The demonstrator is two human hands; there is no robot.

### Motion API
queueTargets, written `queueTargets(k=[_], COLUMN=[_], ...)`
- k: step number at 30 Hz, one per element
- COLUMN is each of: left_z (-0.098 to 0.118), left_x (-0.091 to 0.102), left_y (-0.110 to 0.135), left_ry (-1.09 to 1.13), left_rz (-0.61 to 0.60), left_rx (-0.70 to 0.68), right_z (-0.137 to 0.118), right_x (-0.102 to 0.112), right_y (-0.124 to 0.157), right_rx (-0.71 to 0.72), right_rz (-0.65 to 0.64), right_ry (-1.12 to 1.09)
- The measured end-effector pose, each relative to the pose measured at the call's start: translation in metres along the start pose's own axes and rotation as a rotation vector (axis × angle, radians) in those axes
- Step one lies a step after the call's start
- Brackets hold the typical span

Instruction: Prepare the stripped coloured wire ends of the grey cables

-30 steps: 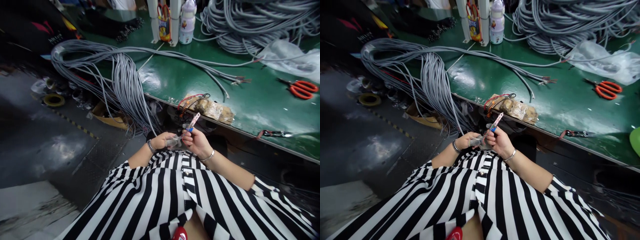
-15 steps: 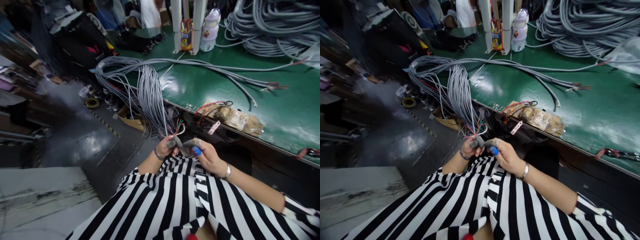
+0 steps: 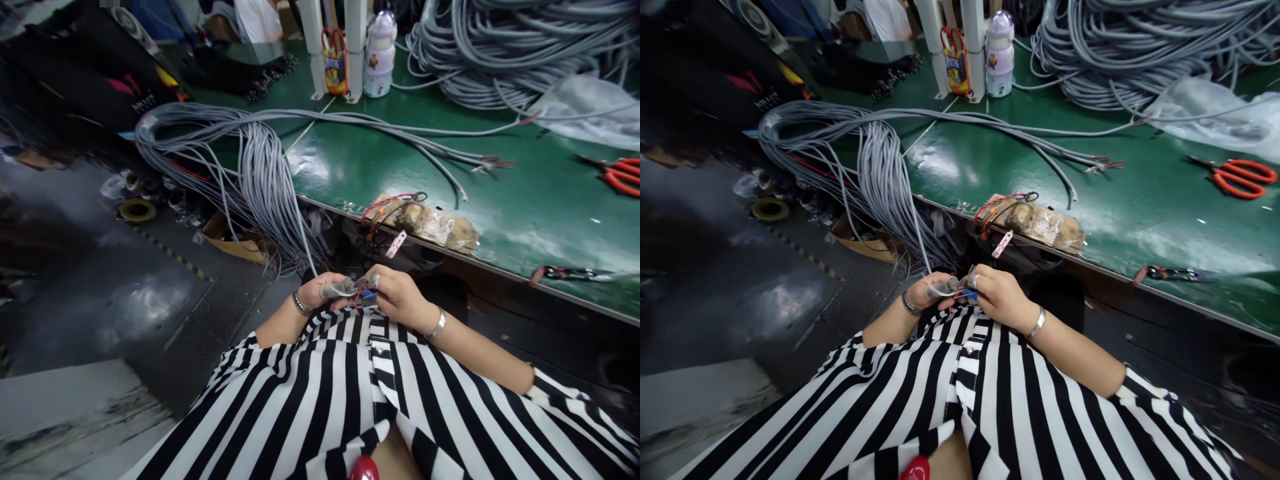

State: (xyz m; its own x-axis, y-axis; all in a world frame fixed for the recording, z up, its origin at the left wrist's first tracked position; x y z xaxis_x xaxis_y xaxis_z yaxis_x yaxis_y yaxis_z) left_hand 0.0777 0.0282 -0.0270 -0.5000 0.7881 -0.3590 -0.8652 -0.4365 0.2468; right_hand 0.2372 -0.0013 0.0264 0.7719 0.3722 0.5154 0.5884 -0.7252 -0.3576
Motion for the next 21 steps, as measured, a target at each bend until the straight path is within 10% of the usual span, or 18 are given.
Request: queueTargets(k=[4, 12, 16, 21], left_z=[0.013, 0.027, 0.048, 0.07], left_x=[-0.005, -0.012, -0.017, -0.019], left_y=[-0.005, -0.018, -0.015, -0.011], left_ry=[-0.129, -0.406, -0.585, -0.958], left_rz=[-0.058, -0.218, -0.066, 0.174], left_rx=[0.01, -0.052, -0.284, -0.534], right_z=[0.007, 0.069, 0.102, 0.103], right_x=[0.016, 0.024, 0.023, 0.018], right_y=[0.018, 0.057, 0.077, 0.069], right_rx=[0.026, -0.289, -0.573, -0.635], right_rz=[-0.06, 0.261, 0.526, 0.466], right_ry=[-0.133, -0.307, -0.519, -0.747])
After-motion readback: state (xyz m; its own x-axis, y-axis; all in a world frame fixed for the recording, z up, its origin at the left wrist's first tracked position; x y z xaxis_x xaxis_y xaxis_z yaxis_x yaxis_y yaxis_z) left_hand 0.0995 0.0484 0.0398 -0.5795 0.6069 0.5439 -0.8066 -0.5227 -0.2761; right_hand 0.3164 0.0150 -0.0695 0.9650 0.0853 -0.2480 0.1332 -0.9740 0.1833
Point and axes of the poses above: each hand's wrist, its own y-axis away from the middle knuckle, its own x-axis out of the back of the hand, z = x × y, the point moved 5 cm from there along -y, towards the middle knuckle, and after that the axes turned 10 degrees about -z, right-handed, at the moved point
